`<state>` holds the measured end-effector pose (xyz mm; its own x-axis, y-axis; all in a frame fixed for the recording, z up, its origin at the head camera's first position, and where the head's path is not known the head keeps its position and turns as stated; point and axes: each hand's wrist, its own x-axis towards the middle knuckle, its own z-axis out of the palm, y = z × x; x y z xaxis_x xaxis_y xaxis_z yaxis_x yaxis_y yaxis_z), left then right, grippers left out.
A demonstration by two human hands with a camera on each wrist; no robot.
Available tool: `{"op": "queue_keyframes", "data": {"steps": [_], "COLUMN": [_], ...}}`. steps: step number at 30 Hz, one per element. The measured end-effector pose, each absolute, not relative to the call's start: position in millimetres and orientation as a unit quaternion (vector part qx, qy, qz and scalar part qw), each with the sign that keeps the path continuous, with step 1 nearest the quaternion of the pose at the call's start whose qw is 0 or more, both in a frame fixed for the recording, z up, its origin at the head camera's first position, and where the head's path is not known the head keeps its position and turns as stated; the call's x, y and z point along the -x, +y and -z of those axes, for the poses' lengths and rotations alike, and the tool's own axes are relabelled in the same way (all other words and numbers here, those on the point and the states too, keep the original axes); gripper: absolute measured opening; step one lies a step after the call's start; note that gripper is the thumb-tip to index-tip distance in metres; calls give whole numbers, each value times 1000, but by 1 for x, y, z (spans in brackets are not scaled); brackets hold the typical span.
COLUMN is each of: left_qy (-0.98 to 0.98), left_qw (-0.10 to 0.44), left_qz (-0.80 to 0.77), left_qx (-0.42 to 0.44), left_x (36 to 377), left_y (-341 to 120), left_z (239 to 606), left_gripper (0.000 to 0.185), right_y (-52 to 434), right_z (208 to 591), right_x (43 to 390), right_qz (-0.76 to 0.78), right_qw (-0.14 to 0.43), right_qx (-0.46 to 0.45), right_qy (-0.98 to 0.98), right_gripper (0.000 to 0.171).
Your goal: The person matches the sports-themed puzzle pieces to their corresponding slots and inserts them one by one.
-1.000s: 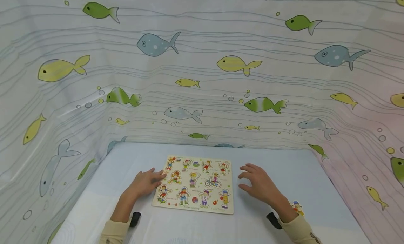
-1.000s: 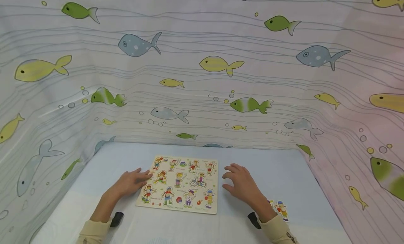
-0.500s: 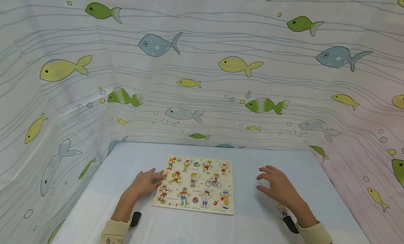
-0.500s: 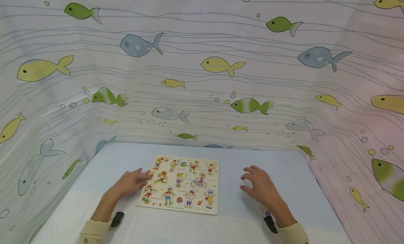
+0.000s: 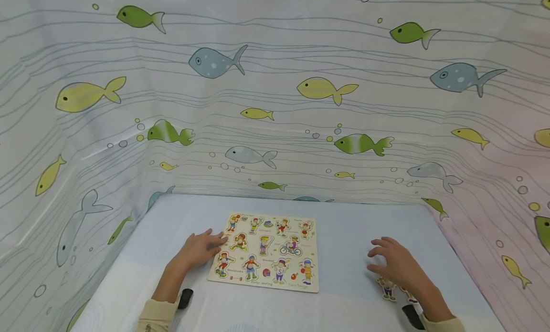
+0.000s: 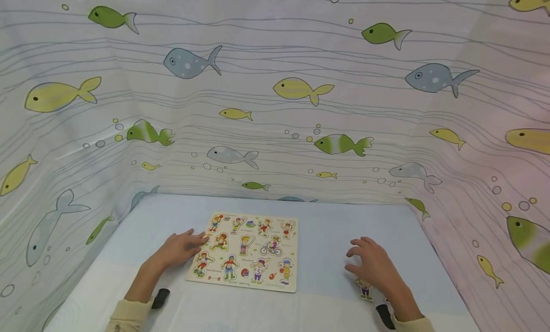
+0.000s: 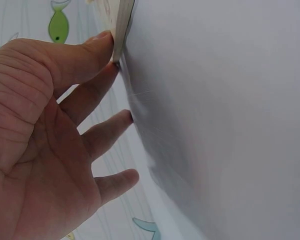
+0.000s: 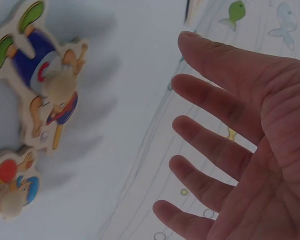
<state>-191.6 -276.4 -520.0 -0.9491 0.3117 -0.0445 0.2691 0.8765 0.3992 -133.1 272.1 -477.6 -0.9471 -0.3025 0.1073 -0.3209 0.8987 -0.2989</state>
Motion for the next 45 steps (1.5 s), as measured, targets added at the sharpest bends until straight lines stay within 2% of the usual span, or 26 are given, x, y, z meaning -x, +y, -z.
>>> {"op": "queue_keyframes", "data": {"steps": [17, 29, 45], "left_qy": [967, 968, 967], "left_qw": [48, 48, 50], "left_qz": [-202, -197, -199], "left_qx": [-149, -147, -150], "left_x": [191, 191, 191], "left_y": [-276, -277, -276], "left_z": [520, 524, 522], "left_gripper": [38, 38, 39], "right_y": [297, 308, 314], "right_z": [487, 504, 512], "right_x": [116, 108, 100], "right_qz": [-151, -156, -162], "right_qw": [-26, -21, 6], "right_qx": [-97, -81, -114], "right_qy": [-983, -984, -980], "right_gripper": [22, 12, 14]}}
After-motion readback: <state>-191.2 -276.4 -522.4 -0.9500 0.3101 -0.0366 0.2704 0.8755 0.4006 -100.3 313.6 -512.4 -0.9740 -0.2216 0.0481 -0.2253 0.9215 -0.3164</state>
